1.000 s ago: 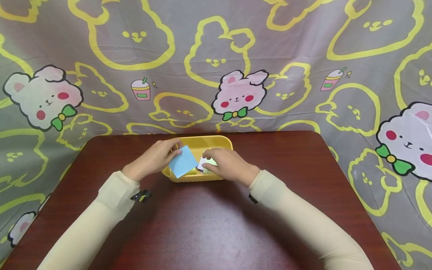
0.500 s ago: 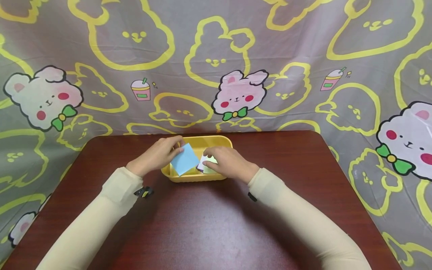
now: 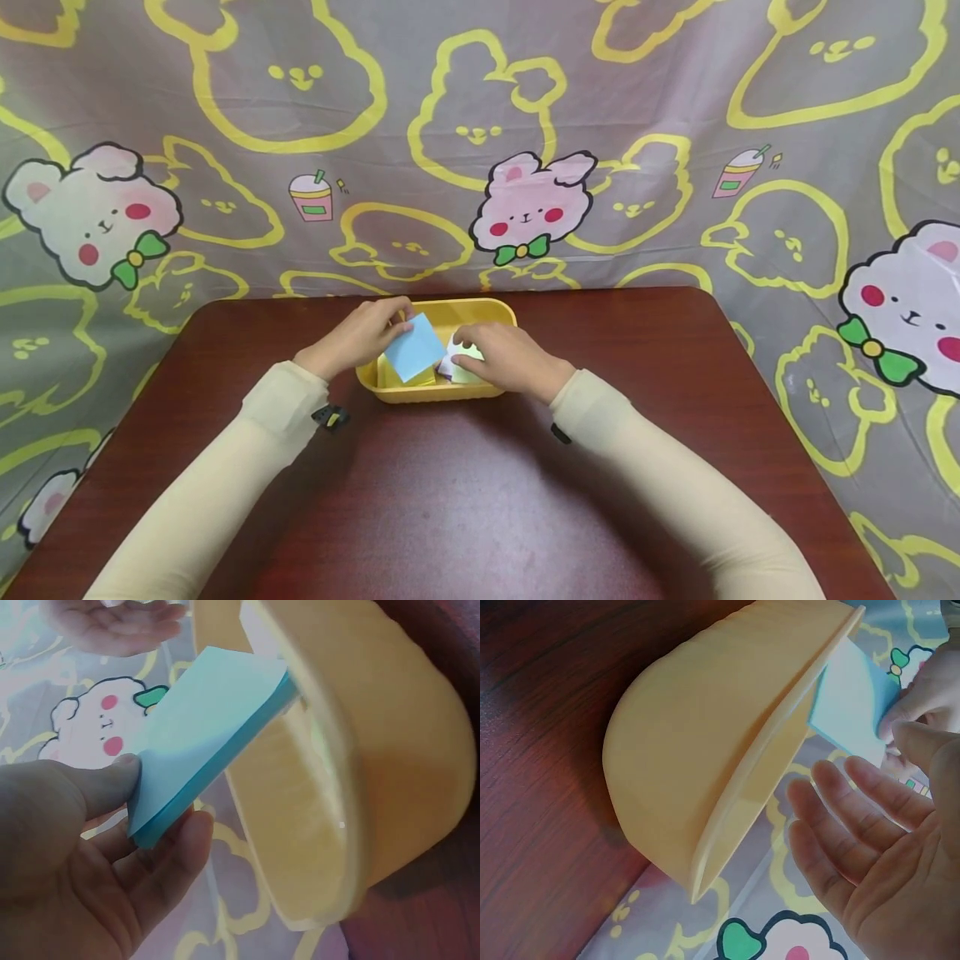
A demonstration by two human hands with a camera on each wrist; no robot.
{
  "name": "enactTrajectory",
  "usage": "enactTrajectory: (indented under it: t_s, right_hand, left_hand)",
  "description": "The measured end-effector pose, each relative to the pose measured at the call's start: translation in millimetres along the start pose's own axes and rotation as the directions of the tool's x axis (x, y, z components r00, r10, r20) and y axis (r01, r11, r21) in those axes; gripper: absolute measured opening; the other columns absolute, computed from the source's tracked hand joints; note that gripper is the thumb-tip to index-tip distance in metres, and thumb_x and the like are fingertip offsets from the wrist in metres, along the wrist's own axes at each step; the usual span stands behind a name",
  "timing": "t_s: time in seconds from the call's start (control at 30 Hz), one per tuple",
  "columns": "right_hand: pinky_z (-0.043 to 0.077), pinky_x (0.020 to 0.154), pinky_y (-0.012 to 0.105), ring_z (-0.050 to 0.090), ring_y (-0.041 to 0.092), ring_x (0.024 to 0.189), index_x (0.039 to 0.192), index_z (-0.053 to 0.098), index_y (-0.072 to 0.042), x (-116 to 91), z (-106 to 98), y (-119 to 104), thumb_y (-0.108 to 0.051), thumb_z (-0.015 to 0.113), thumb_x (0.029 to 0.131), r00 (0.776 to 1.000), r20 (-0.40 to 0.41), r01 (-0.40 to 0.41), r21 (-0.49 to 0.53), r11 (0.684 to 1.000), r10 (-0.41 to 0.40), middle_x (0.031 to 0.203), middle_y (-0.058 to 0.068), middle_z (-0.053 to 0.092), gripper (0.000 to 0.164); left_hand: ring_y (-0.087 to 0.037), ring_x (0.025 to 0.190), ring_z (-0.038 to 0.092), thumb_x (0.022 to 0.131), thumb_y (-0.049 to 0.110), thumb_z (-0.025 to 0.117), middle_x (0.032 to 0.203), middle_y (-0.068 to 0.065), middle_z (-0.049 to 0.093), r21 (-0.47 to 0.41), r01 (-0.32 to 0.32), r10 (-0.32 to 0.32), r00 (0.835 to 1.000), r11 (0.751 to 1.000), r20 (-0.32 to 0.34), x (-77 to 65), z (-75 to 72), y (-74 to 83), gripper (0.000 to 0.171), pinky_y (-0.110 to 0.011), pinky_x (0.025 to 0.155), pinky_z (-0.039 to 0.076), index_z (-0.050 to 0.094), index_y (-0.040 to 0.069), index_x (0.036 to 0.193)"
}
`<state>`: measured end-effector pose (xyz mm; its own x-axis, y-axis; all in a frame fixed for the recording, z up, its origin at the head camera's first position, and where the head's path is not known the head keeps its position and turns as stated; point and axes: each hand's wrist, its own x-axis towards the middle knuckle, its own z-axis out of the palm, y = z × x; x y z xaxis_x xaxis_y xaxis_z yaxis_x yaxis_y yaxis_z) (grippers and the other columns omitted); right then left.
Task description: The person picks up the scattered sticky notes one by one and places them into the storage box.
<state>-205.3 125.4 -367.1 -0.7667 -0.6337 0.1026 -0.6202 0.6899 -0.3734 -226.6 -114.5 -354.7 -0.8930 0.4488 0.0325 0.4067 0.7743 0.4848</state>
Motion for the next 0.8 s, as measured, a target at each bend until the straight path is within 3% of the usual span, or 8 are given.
enactTrajectory:
  t_s: [0.33, 0.8]
  right_hand:
    - [0.049, 0.080, 0.034, 0.061, 0.015, 0.092, 0.113, 0.066, -0.007, 10.1, 2.0, 2.6, -0.033, 0.059, 0.090, 1.000, 0.020, 0.008, 0.001, 1.000, -0.008, 0.101, 0.001, 0.067, 0.036]
    - [0.049, 0.082, 0.035, 0.061, 0.017, 0.095, 0.115, 0.065, -0.005, 17.5, 4.2, 10.3, -0.033, 0.058, 0.090, 0.999, 0.039, -0.009, -0.010, 1.000, 0.010, 0.102, 0.003, 0.067, 0.038]
  left_hand:
    - [-0.016, 0.075, 0.057, 0.094, 0.023, 0.053, 0.089, -0.004, 0.064, 0.058, -0.002, 0.001, 1.000, 0.998, 0.016, 11.0, 14.0, -6.6, 0.015, -0.032, 0.066, 0.047, 0.059, 0.012, 0.102]
    - [-0.016, 0.078, 0.056, 0.094, 0.025, 0.053, 0.085, 0.000, 0.062, 0.140, 0.002, -0.008, 0.999, 0.990, 0.038, 17.3, 18.0, -7.2, 0.010, -0.035, 0.069, 0.044, 0.058, 0.016, 0.094]
